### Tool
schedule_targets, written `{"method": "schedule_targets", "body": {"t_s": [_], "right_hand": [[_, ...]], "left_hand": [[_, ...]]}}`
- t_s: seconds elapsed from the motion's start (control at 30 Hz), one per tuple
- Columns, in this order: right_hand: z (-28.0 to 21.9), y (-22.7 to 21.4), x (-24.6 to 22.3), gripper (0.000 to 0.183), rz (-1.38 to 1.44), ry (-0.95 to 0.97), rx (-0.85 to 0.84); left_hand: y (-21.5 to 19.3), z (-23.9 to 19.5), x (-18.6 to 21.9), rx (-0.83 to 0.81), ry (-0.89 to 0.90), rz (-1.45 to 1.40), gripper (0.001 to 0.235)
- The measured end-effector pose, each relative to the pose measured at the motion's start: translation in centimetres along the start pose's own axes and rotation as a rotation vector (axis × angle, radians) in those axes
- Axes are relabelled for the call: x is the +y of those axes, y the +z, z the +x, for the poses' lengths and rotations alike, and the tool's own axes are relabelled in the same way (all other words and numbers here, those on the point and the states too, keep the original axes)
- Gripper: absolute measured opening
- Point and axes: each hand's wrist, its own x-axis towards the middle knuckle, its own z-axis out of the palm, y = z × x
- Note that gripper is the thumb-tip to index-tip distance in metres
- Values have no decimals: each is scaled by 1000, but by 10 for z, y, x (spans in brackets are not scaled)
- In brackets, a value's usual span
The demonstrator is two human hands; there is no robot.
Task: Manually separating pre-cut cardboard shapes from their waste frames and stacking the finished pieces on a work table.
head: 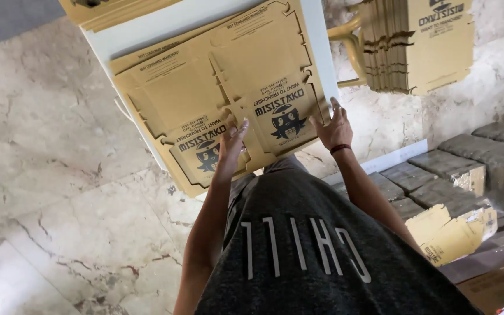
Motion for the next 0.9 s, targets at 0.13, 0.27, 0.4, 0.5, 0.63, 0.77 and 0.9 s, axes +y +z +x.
{"method": "schedule_targets", "body": {"t_s": [0.13, 0.27, 0.4, 0.5, 0.63, 0.77, 0.9], "right_hand": [[4, 28, 31, 48, 12, 79, 120], [-7, 37, 41, 60, 342, 210, 114], [-43, 65, 55, 101, 968, 520, 185], [-109, 78, -2, 39, 2048, 300, -718], [-152, 124, -53, 49, 1613, 784, -1027], [-179, 172, -77, 89, 1341, 762, -895], [-192, 178, -58, 80, 1370, 771, -757]], "left_hand": [[-10, -28, 10, -68, 85, 56, 64], [-37, 15, -35, -195, 227, 837, 55], [-78, 37, 38, 123, 772, 850, 39], [-110, 101, 85, 320, 947, 1115, 66], [-138, 159, 89, 320, 813, 1245, 78], [-159, 166, 87, 349, 1011, 1227, 66], [-173, 81, 136, -95, 645, 817, 52]]}}
